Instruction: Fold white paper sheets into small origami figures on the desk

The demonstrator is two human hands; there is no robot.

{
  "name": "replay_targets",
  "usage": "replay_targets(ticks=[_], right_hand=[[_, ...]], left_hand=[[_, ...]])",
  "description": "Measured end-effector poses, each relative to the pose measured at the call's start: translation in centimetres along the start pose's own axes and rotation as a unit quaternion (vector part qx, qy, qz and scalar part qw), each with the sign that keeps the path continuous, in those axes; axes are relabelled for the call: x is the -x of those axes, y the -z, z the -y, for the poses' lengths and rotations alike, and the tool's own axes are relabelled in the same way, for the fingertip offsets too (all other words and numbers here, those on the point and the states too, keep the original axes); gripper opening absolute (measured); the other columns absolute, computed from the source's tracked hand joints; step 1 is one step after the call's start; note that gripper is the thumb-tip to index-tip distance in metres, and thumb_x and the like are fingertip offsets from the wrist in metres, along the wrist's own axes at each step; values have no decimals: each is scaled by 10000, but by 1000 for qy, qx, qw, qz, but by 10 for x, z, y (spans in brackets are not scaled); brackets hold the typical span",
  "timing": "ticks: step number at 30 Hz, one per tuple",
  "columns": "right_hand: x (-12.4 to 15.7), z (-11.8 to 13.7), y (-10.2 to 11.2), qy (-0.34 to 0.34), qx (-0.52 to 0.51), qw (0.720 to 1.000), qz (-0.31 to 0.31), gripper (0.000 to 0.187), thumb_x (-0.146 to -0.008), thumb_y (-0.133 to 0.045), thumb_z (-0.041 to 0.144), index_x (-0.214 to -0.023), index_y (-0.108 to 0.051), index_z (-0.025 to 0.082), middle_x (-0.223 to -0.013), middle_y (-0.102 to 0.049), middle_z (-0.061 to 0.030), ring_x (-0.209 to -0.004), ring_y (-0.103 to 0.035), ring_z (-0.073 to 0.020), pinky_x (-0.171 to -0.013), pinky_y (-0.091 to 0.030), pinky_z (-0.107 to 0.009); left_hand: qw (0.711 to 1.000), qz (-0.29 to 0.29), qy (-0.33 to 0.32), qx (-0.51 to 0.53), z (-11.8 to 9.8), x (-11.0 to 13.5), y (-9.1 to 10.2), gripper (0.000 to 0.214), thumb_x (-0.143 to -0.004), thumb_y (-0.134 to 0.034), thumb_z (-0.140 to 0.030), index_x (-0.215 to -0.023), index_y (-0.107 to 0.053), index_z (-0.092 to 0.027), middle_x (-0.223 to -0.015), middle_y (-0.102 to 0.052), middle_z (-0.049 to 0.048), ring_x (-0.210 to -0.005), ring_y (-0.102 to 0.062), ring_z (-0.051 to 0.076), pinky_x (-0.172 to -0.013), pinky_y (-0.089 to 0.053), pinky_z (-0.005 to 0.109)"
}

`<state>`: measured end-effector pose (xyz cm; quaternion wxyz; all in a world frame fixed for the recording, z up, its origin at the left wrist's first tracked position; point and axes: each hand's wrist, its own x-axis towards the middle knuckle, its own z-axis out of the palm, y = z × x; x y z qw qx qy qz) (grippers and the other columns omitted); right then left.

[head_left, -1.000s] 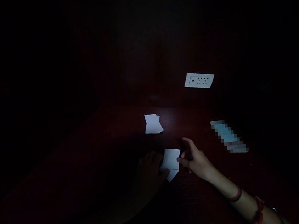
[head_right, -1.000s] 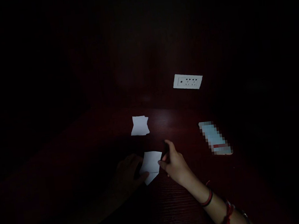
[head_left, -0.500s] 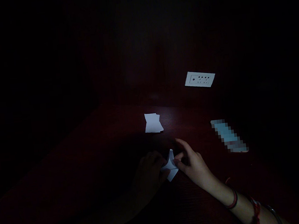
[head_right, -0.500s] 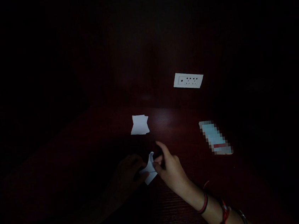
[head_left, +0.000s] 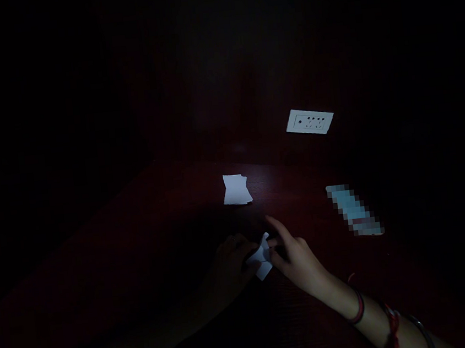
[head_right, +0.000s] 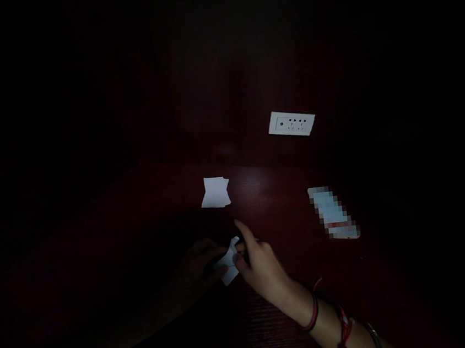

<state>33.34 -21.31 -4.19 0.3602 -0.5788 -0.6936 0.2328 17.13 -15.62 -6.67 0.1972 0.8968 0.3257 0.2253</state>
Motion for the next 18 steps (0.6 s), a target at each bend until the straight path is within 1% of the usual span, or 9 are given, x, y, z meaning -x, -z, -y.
replay_targets(ticks=[5,9,14,18], right_hand=[[-1,1,1,3,-5,1000,9,626,-708,-378,55,-1274,-145,191,-823,-625,5,-664,-580,-106,-656,-464,-239],[-1,0,1,2,-2,1000,13,629,-705,-389,64,-1273,-153,196,-847,-620,4,-734,-584,-118,-713,-458,-263],[1,-1,1,11,-5,1000,20,645,-700,-425,70,-1271,-161,213,-860,-621,7,-770,-580,-116,-750,-451,-267],[2,1,3,27,20,999,34,641,-698,-455,75,-1263,-194,227,-858,-619,5,-825,-565,-129,-784,-437,-278]], left_hand=[[1000,4,5,18,0,-1,1,239,-738,-519,-264,-972,-518,-216,-951,-474,23,-881,-438,183,-775,-349,327],[1000,4,-2,0,-3,0,3,224,-735,-522,-263,-955,-525,-216,-951,-476,22,-885,-432,190,-778,-343,334],[999,-3,-34,-38,-4,1,4,175,-749,-515,-242,-920,-535,-214,-942,-483,25,-879,-428,193,-760,-344,332],[997,18,-65,-38,1,2,5,172,-742,-529,-208,-911,-550,-229,-920,-492,17,-859,-441,177,-745,-353,307]])
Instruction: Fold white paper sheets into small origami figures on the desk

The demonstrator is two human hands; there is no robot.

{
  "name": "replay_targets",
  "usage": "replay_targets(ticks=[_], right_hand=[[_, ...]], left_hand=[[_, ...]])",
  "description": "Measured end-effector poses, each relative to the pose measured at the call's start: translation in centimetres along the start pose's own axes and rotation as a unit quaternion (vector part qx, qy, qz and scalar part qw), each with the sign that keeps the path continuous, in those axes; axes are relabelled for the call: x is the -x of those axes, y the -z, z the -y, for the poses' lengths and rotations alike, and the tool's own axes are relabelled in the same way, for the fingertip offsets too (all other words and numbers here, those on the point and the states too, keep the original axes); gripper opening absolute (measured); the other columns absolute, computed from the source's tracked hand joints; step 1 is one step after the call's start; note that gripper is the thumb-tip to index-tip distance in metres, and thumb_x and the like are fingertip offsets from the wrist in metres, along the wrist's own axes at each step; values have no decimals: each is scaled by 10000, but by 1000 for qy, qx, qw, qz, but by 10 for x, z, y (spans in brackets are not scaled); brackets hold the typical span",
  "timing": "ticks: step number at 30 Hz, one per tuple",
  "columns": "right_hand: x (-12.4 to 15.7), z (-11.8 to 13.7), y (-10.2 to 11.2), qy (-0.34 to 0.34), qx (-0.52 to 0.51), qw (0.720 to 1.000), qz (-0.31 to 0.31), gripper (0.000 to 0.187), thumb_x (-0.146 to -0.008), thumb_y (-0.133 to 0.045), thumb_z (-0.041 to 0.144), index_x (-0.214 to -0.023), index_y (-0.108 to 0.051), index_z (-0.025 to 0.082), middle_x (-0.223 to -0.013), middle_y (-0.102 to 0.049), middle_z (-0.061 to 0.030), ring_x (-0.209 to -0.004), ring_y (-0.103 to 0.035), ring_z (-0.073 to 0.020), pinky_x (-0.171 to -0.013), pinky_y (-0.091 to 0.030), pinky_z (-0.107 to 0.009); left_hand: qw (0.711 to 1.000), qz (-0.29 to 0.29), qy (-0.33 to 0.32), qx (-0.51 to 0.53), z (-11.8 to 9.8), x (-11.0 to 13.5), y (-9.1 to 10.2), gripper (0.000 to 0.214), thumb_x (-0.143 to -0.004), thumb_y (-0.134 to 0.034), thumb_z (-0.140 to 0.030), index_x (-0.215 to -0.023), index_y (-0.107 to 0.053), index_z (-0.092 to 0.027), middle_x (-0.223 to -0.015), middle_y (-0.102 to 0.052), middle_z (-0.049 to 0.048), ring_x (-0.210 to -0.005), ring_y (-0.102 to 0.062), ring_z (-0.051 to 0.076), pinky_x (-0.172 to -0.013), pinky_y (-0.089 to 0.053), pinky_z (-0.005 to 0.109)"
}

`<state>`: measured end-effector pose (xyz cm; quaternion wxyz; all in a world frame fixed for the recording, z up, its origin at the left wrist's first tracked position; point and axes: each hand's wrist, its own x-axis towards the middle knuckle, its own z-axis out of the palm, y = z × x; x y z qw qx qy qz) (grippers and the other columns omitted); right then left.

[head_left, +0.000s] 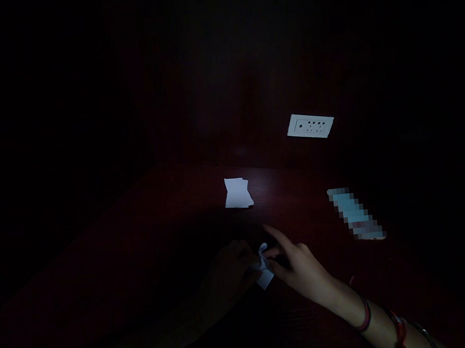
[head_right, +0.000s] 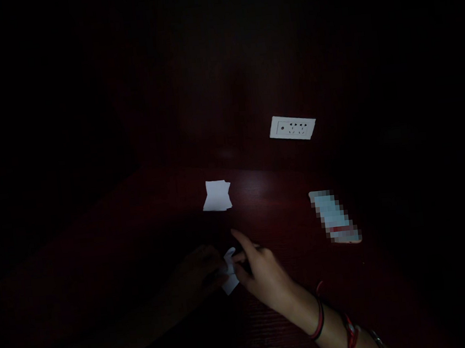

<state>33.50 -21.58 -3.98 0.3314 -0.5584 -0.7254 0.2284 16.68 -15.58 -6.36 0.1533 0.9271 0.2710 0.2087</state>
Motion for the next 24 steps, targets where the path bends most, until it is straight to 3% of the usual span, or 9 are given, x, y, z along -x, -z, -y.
replay_targets(ticks=[5,9,14,20,24], right_hand=[[2,4,4,11,68,997,24,624,-702,-492,119,-1256,-239,252,-932,-578,-30,-840,-548,-158,-749,-448,-297],[3,5,3,8,70,997,24,639,-709,-521,185,-1267,-214,241,-906,-579,-33,-811,-551,-161,-724,-452,-296],[-1,6,-2,-5,35,999,-14,660,-695,-553,265,-1263,-223,201,-765,-613,-8,-713,-567,-149,-683,-454,-278],[-1,7,-3,-17,15,999,-25,590,-716,-490,177,-1250,-239,202,-749,-619,5,-679,-578,-135,-672,-457,-266],[1,8,-2,-18,28,999,-27,563,-710,-436,105,-1235,-258,200,-769,-606,-6,-685,-575,-136,-655,-457,-256]], left_hand=[[998,48,-42,13,7,1,8,210,-747,-517,-176,-936,-563,-254,-880,-509,3,-836,-462,159,-745,-356,286],[994,89,-24,50,6,-1,16,171,-765,-491,-176,-890,-586,-244,-862,-528,-4,-811,-483,144,-718,-371,262],[991,65,-14,114,6,-5,18,97,-723,-551,-199,-797,-611,-216,-923,-524,4,-892,-476,153,-785,-362,270],[972,94,-57,209,13,-9,19,147,-732,-540,-198,-868,-588,-226,-951,-556,-10,-881,-512,132,-784,-370,247],[969,95,-15,229,15,-10,21,167,-705,-570,-221,-868,-540,-201,-869,-569,-20,-794,-534,126,-708,-392,237]])
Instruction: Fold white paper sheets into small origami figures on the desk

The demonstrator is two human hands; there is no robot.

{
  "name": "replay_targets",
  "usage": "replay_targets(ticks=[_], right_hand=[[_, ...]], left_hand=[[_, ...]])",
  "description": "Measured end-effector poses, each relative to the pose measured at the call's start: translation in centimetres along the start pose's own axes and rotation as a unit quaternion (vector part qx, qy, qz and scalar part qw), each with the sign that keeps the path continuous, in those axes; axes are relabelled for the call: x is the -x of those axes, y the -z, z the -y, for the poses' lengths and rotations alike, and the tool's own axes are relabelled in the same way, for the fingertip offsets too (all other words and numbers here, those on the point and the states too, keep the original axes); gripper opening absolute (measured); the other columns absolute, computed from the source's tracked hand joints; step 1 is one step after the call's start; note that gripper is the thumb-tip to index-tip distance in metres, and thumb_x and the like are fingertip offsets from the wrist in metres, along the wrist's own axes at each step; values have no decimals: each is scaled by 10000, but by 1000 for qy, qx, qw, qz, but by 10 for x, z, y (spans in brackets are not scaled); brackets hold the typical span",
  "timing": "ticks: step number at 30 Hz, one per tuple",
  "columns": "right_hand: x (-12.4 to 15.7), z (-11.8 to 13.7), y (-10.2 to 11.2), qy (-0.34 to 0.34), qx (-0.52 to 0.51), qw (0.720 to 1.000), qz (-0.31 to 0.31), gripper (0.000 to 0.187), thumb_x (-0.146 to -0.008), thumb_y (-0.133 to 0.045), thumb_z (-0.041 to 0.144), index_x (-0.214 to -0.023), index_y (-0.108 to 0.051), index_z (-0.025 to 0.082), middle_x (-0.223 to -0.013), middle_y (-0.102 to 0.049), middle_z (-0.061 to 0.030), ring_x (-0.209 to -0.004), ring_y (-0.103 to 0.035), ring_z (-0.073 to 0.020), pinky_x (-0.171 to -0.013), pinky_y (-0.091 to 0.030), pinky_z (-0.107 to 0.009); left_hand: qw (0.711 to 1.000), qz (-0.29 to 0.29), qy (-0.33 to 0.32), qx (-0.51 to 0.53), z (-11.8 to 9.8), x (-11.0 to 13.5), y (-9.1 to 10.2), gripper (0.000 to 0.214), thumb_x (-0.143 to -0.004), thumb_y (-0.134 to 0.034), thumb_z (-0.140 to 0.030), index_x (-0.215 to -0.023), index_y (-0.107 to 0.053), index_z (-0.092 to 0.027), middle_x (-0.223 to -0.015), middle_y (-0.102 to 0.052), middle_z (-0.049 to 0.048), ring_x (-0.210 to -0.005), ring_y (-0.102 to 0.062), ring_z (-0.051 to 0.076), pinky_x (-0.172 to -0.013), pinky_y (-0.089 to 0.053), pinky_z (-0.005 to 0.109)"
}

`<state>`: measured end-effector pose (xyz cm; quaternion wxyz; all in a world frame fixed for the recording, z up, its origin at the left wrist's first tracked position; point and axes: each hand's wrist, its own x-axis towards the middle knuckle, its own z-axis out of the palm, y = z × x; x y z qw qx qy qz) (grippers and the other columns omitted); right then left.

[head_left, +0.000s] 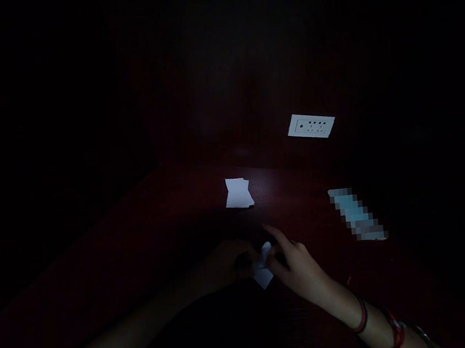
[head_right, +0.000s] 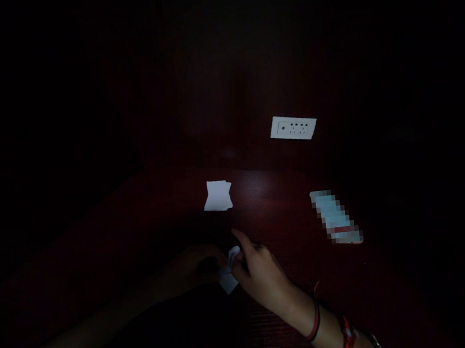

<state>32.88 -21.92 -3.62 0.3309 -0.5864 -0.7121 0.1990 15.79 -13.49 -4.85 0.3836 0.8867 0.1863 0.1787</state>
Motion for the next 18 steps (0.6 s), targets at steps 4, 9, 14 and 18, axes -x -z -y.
replay_targets(ticks=[4,9,14,18], right_hand=[[1,0,0,-12,28,1000,0,551,-698,-406,75,-1221,-283,201,-774,-598,-23,-671,-571,-145,-629,-456,-259],[1,2,-1,0,15,1000,9,585,-692,-441,98,-1236,-253,204,-774,-607,-10,-707,-570,-149,-676,-452,-274],[0,3,-3,-26,20,999,-1,610,-712,-497,245,-1255,-223,198,-727,-613,-6,-639,-570,-152,-623,-460,-284],[-1,2,-5,-32,41,998,-20,641,-697,-522,285,-1257,-228,185,-712,-617,-11,-643,-571,-161,-629,-456,-294]], left_hand=[[999,-11,34,25,-4,-1,0,408,-673,-605,-260,-1037,-424,-225,-854,-560,-23,-764,-538,130,-661,-404,237],[1000,-3,27,11,-7,0,0,603,-697,-578,-277,-1213,-266,-263,-907,-554,-15,-797,-532,133,-701,-395,250],[1000,9,-4,-28,-10,0,1,435,-734,-536,-248,-1140,-380,-254,-955,-533,1,-852,-505,147,-746,-374,268],[999,17,-6,-29,-10,-1,2,372,-732,-543,-258,-1081,-418,-236,-926,-531,8,-821,-504,158,-721,-380,274]])
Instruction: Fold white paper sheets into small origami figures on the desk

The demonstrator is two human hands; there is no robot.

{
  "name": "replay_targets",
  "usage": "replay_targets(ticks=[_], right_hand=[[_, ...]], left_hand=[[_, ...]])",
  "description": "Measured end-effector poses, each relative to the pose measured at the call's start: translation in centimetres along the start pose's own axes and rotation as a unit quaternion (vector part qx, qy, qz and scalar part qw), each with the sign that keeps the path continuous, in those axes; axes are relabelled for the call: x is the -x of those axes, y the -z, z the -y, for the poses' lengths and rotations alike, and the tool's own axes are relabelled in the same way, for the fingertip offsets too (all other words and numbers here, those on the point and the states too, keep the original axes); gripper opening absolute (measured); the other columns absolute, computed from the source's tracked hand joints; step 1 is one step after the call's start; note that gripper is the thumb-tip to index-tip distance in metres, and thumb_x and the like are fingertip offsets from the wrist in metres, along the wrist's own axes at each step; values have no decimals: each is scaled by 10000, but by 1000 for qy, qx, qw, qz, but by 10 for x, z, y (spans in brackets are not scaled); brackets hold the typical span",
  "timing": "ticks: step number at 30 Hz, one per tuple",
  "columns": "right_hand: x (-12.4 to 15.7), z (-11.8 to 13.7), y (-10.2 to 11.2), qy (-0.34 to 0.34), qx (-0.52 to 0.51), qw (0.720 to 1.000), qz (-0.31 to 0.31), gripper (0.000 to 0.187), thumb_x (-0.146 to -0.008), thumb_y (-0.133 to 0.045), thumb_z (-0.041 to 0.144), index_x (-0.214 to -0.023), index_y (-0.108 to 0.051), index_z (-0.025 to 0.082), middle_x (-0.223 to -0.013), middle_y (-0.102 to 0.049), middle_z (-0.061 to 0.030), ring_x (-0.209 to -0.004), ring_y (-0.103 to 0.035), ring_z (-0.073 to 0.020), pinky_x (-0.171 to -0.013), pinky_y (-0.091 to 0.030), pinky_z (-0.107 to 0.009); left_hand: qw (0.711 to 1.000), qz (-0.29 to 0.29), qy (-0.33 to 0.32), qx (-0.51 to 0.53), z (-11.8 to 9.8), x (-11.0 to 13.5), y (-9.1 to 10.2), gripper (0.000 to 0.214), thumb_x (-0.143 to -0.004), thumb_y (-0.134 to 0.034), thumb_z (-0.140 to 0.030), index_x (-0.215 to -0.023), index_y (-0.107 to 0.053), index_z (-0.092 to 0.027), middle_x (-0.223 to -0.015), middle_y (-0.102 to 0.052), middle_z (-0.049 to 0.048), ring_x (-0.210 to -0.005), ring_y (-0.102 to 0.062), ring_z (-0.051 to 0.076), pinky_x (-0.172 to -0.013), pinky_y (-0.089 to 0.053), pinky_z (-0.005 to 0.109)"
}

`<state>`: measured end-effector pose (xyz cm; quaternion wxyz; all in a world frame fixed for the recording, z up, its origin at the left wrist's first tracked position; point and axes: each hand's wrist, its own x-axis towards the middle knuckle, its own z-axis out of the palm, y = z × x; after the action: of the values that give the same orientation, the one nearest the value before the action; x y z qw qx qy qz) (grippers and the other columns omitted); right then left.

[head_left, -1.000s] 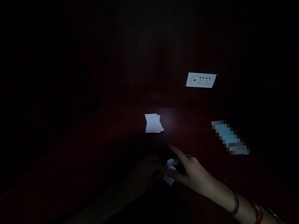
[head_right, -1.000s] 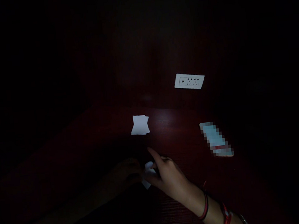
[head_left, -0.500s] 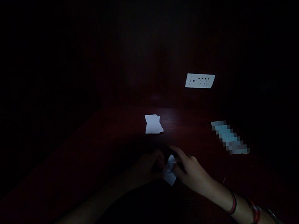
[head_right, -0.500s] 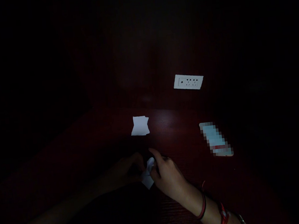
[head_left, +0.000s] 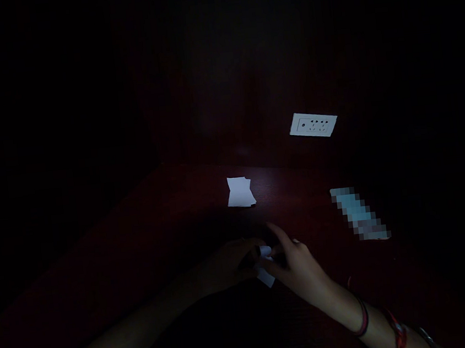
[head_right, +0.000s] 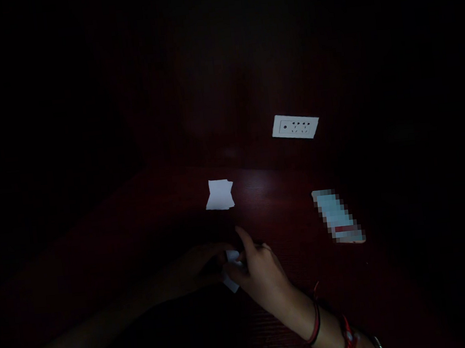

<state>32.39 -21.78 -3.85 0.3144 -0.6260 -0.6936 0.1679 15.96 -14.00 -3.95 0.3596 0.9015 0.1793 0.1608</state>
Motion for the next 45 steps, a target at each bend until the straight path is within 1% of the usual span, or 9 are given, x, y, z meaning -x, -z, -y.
replay_targets(ticks=[5,8,11,14,19,29,34,38,45], right_hand=[[1,0,1,7,9,1000,3,607,-708,-472,201,-1262,-224,179,-701,-614,-16,-628,-572,-157,-613,-461,-284],[2,-1,2,8,11,1000,2,604,-702,-438,132,-1264,-223,187,-736,-616,-20,-672,-576,-155,-643,-461,-282],[2,-1,2,8,5,1000,4,591,-701,-421,104,-1256,-239,192,-795,-619,-25,-720,-576,-154,-680,-456,-287],[2,-1,1,12,-5,1000,5,570,-712,-437,135,-1249,-253,187,-770,-621,-19,-718,-578,-158,-695,-453,-298],[1,1,0,3,-35,999,-1,549,-725,-486,243,-1231,-277,195,-749,-624,-16,-675,-586,-160,-652,-464,-291],[-1,-2,-1,-16,-71,997,-1,548,-691,-462,116,-1203,-303,231,-721,-600,23,-621,-566,-111,-612,-454,-234],[-4,-7,-3,-37,-78,996,-11,506,-667,-463,87,-1149,-367,207,-659,-581,35,-581,-548,-93,-583,-436,-202],[-6,-7,-1,-32,-63,997,-20,459,-662,-460,81,-1105,-402,190,-638,-564,36,-557,-527,-86,-549,-409,-187],[-4,-3,-2,-40,-75,996,-24,349,-696,-491,194,-1037,-417,185,-614,-539,36,-517,-502,-90,-482,-369,-181]], left_hand=[[1000,-15,13,12,3,0,-2,390,-721,-558,-283,-1077,-406,-234,-908,-530,7,-813,-502,161,-710,-385,276],[999,-18,15,31,4,0,-4,391,-718,-565,-284,-1073,-409,-238,-891,-532,-3,-793,-507,149,-692,-391,264],[998,-22,18,47,5,0,-5,495,-718,-569,-284,-1155,-340,-249,-908,-528,0,-789,-510,143,-688,-398,260],[998,-21,20,47,9,1,-5,571,-718,-570,-285,-1210,-280,-254,-921,-530,7,-800,-511,148,-707,-397,272],[999,-11,17,31,10,1,-5,511,-712,-575,-266,-1171,-350,-257,-936,-534,0,-828,-508,152,-731,-385,270],[1000,-13,8,22,9,-1,-5,411,-712,-574,-294,-1091,-420,-249,-877,-546,-11,-793,-516,145,-701,-383,254],[1000,-20,15,16,8,0,-5,422,-701,-587,-267,-1089,-420,-246,-896,-554,-9,-807,-516,150,-710,-379,261],[1000,-19,21,11,6,1,-5,388,-707,-577,-251,-1067,-432,-240,-898,-553,-10,-813,-514,150,-716,-372,263],[999,-13,28,11,6,-1,-6,384,-704,-576,-262,-1054,-421,-240,-878,-547,-15,-787,-518,147,-684,-376,252]])
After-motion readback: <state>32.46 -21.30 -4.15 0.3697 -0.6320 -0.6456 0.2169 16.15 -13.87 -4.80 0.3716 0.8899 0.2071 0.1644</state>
